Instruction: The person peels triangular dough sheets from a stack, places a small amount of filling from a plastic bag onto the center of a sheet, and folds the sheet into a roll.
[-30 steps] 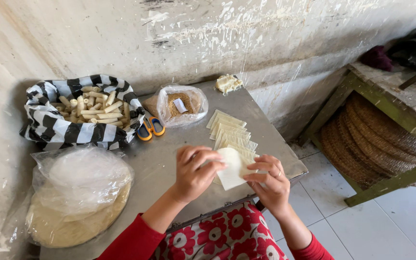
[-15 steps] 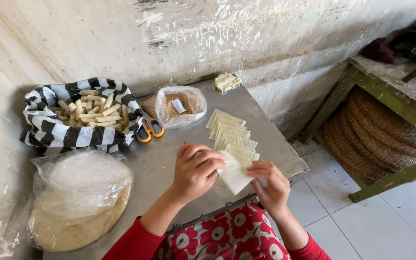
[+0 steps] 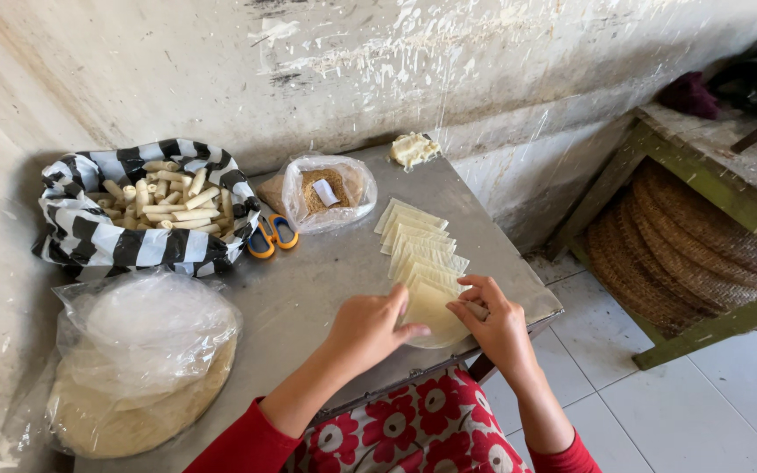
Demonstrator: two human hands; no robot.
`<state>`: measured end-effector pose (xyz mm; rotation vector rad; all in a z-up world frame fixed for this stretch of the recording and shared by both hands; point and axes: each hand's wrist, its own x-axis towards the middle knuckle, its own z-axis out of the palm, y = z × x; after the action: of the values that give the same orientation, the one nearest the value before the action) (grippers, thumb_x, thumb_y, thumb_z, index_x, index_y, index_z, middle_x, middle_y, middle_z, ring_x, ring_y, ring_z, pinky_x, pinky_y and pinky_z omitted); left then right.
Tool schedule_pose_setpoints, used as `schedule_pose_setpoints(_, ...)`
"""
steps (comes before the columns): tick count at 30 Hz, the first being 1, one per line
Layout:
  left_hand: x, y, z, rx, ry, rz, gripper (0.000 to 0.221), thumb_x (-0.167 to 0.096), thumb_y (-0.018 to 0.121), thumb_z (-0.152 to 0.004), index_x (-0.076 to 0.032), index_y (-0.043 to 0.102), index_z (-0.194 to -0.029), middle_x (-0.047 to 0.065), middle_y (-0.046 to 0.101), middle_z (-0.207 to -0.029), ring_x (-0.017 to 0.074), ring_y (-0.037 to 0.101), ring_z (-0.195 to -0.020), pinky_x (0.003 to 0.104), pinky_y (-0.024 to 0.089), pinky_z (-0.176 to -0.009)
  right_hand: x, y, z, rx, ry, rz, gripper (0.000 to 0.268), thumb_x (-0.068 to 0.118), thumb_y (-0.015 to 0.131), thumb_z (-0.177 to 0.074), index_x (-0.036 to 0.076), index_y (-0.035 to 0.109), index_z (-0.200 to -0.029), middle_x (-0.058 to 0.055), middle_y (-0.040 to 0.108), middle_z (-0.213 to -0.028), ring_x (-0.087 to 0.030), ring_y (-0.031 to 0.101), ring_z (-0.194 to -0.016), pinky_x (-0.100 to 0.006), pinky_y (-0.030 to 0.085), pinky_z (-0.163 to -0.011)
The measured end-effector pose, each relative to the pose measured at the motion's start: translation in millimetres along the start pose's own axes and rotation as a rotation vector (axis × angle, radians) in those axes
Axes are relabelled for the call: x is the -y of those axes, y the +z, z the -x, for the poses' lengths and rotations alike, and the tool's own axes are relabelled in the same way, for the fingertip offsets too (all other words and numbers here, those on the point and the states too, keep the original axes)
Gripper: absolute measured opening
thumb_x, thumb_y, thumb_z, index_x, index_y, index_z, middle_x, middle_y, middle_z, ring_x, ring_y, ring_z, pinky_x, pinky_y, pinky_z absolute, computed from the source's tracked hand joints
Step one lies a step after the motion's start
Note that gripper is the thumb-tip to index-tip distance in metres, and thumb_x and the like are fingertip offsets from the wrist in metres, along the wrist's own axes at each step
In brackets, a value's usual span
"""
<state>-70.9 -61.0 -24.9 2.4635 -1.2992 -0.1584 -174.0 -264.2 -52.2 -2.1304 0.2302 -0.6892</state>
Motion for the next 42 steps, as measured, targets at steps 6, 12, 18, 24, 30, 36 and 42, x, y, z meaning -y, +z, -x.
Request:
schedule_pose_setpoints(6, 17.7, 5.0, -3.4, -0.313, 0.066, 0.088, 0.030, -0.029, 0.079, -0.085, -0.006, 0.061, -0.090, 0.008, 0.070, -0.079, 0.0273, 0.068, -0.082, 0.044, 0.049, -0.081, -1.4, -2.6, -3.3, 0.032, 0.009, 0.017, 0.044, 0.019, 0.082, -0.083, 0.006, 0.064, -0.120, -0.007, 0.078, -0.086, -0.013, 0.076, -0.079, -0.028, 0.059, -0.069)
schedule_pose_setpoints(12, 22.4, 8.5, -10.0, -0.400, 0.125, 0.115, 0.021, -0.024, 0.078, -0.086, -0.008, 0.065, -0.090, 0.006, 0.071, -0.090, 0.0272, 0.064, -0.094, 0.044, 0.047, -0.089, 1.6, -3.2, -3.4, 0.053, 0.047, 0.026, 0.048, 0.019, 0.083, -0.081, 0.006, 0.064, -0.123, -0.007, 0.077, -0.085, -0.015, 0.074, -0.074, -0.028, 0.058, -0.067)
schedule_pose_setpoints(18, 14.3, 6.8, -9.1, -0.463, 0.267, 0.084, 0.014, -0.023, 0.076, -0.090, -0.011, 0.069, -0.092, 0.002, 0.068, -0.095, 0.0244, 0.061, -0.097, 0.042, 0.046, -0.093, 2.3, -2.1, -4.3, 0.037, -0.004, 0.091, 0.058, 0.020, 0.086, -0.077, 0.005, 0.063, -0.127, -0.008, 0.072, -0.087, -0.016, 0.066, -0.075, -0.029, 0.055, -0.070)
schedule_pose_setpoints(24, 18.3, 12.5, -12.7, -0.562, 0.399, 0.136, 0.017, -0.028, 0.074, -0.097, -0.012, 0.070, -0.095, 0.000, 0.070, -0.098, 0.0205, 0.062, -0.098, 0.038, 0.046, -0.095, 1.7, -25.6, -27.0, -0.186, -0.243, 0.304, 0.049, 0.020, 0.086, -0.080, 0.005, 0.066, -0.121, -0.011, 0.068, -0.102, -0.020, 0.060, -0.086, -0.032, 0.052, -0.074)
schedule_pose_setpoints(30, 8.9, 10.3, -6.6, -0.515, 0.485, 0.176, 0.022, -0.035, 0.074, -0.095, -0.013, 0.074, -0.092, 0.000, 0.072, -0.099, 0.0210, 0.062, -0.098, 0.040, 0.043, -0.098, -15.1, -32.2, -117.7, -0.035, -0.234, 0.178, 0.024, 0.014, 0.071, -0.096, 0.010, 0.069, -0.119, -0.008, 0.069, -0.106, -0.019, 0.067, -0.093, -0.034, 0.055, -0.082)
schedule_pose_setpoints(36, 10.3, 0.1, 0.4, -0.488, 0.451, 0.211, 0.033, -0.046, 0.070, -0.094, -0.015, 0.078, -0.097, 0.003, 0.072, -0.104, 0.0228, 0.060, -0.105, 0.042, 0.041, -0.100, -73.7, 13.0, -219.8, 0.128, -0.383, 0.515, 0.033, 0.008, 0.063, -0.096, 0.015, 0.066, -0.128, -0.013, 0.061, -0.129, -0.034, 0.055, -0.121, -0.046, 0.046, -0.102)
schedule_pose_setpoints(42, 16.8, 6.7, -3.8, -0.468, 0.458, 0.207, 0.041, -0.052, 0.067, -0.096, -0.013, 0.078, -0.100, 0.005, 0.071, -0.109, 0.0250, 0.060, -0.110, 0.043, 0.040, -0.103, -108.5, 60.2, -277.8, 0.164, -0.513, 1.073, 0.079, -0.006, 0.056, -0.084, 0.034, 0.046, -0.152, -0.013, 0.029, -0.163, -0.040, 0.031, -0.147, -0.056, 0.034, -0.113)
